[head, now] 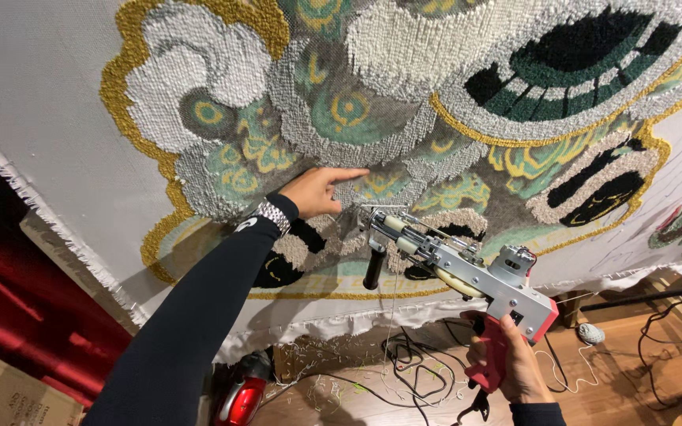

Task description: The person uses a handheld tufting gun to apply yarn to a large canvas stretched on a frame, creating a colorful skull design. They then use scissors to trim the yarn loops for a smooth finish.

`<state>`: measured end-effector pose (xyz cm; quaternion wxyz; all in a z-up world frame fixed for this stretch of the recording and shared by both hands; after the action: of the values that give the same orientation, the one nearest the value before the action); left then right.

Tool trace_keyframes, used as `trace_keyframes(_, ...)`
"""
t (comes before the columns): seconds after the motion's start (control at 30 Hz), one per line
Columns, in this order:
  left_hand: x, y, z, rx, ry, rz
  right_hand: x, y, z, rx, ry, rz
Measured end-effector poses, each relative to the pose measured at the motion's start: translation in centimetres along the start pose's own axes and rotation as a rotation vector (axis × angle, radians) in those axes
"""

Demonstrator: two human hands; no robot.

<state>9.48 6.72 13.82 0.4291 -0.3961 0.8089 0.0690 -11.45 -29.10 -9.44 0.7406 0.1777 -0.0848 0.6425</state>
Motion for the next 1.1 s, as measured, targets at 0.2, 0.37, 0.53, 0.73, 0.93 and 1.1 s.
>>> trace_keyframes(0.2,-0.8,1.5,-1.1,0.021,-0.152,-0.07,-0.1,0.3,0.1,0.056,0.024,-0.116)
trace_keyframes(0.37,-1.5,2.1,-2.1,-0.143,-0.225,-0.015,0.1,0.9,0.1,0.03,-0.02,-0.072)
trace_keyframes(0.53,-1.9,1.8,-2.2,-0.184,-0.217,-0.051,1.2,2.3,1.1,0.018,-0.025,0.0)
trace_keyframes(0.73,-1.5,1.0,-0.8,-0.165,-0.235,-0.115,3.1,2.1,2.3,0.009,0.0,0.07)
trace_keyframes(0.93,-1.6,0.7,-0.4,-0.116,-0.23,-0.154,3.6,0.6,1.7,0.015,0.033,0.011)
trace_keyframes(1.1,-1.6,0.8,-0.4,-0.103,-0.225,-0.149,3.3,-0.1,1.4,0.008,0.06,-0.056)
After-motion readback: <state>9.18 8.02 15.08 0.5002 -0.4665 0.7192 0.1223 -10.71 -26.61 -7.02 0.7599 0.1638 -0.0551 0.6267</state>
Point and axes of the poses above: each hand's wrist, its own y-axis away from the middle knuckle, its own x-axis out of the palm, z = x × y, the point moved 5 cm from there along -y, towards the middle knuckle, and after that the axes turned 5 degrees about y, right-handed, at the moved point
